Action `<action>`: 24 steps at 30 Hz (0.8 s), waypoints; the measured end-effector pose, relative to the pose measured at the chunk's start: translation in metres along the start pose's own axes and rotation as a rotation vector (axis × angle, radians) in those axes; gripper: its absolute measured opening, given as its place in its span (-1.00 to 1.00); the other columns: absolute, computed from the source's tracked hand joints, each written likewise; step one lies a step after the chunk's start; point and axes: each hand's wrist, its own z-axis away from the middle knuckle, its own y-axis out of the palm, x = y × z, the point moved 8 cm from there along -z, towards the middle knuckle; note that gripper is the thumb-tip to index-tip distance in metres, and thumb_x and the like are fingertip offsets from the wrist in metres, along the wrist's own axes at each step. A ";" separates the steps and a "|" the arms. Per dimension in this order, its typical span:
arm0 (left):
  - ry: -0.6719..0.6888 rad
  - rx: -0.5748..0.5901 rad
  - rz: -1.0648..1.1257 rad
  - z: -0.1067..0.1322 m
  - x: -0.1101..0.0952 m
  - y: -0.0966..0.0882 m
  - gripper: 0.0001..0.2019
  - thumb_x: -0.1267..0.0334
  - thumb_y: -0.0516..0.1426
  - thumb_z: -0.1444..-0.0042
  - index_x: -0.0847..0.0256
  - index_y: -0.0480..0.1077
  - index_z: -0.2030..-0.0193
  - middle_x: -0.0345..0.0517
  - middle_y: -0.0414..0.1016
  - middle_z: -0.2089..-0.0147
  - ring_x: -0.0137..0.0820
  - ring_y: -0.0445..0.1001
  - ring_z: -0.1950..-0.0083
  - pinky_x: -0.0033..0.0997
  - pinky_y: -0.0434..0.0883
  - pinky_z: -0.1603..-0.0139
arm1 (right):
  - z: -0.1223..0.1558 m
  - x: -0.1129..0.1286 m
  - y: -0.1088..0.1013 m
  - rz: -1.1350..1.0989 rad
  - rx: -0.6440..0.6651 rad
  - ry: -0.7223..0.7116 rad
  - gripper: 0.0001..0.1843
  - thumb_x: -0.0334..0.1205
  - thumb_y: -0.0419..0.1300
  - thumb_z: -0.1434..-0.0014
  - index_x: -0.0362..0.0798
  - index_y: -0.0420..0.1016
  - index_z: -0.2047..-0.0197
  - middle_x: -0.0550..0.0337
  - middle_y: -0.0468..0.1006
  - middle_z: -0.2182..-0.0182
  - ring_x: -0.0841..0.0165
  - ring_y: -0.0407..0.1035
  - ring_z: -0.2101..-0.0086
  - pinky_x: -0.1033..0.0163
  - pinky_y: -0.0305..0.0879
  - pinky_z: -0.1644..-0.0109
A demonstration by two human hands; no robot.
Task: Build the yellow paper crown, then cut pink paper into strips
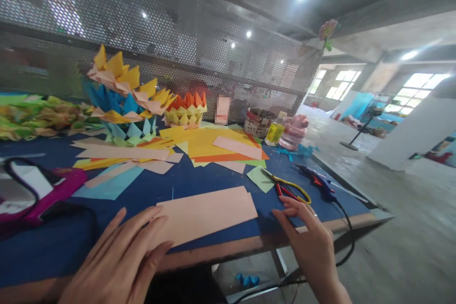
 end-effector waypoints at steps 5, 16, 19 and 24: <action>0.058 0.083 0.057 -0.017 -0.004 0.016 -0.60 0.07 -0.06 -0.34 0.08 0.22 -0.26 -0.15 0.38 -0.25 -0.25 0.32 -0.29 -0.23 0.23 -0.33 | -0.025 -0.025 -0.006 0.183 0.103 -0.067 -0.72 -0.16 0.01 -0.31 -0.06 0.50 0.07 0.02 0.59 0.17 0.17 0.42 0.09 0.06 0.36 0.01; 0.109 0.210 0.079 -0.036 -0.004 0.037 -0.56 -0.03 -0.03 -0.31 0.13 0.38 -0.19 -0.11 0.48 -0.19 -0.27 0.48 -0.15 -0.34 0.48 -0.08 | -0.056 -0.060 0.021 0.260 0.491 -0.002 -0.52 -0.40 0.08 -0.08 -0.12 0.38 -0.11 0.08 0.57 0.22 0.29 0.46 0.27 0.23 0.29 0.17; 0.141 0.202 0.066 -0.041 -0.007 0.034 -0.54 -0.06 -0.08 -0.33 0.14 0.43 -0.12 -0.11 0.52 -0.13 -0.29 0.53 -0.09 -0.37 0.50 -0.03 | -0.066 -0.057 0.025 0.258 0.547 0.017 -0.46 -0.42 0.13 0.03 -0.12 0.38 -0.09 0.21 0.53 0.39 0.36 0.40 0.44 0.30 0.19 0.34; 0.200 0.203 0.051 -0.038 -0.008 0.026 -0.50 -0.11 -0.04 -0.29 0.14 0.37 -0.19 -0.08 0.49 -0.17 -0.23 0.50 -0.13 -0.31 0.49 -0.04 | -0.058 -0.051 0.016 0.242 0.491 0.073 -0.56 -0.30 0.10 -0.11 -0.09 0.33 -0.09 0.28 0.45 0.51 0.34 0.35 0.50 0.29 0.13 0.42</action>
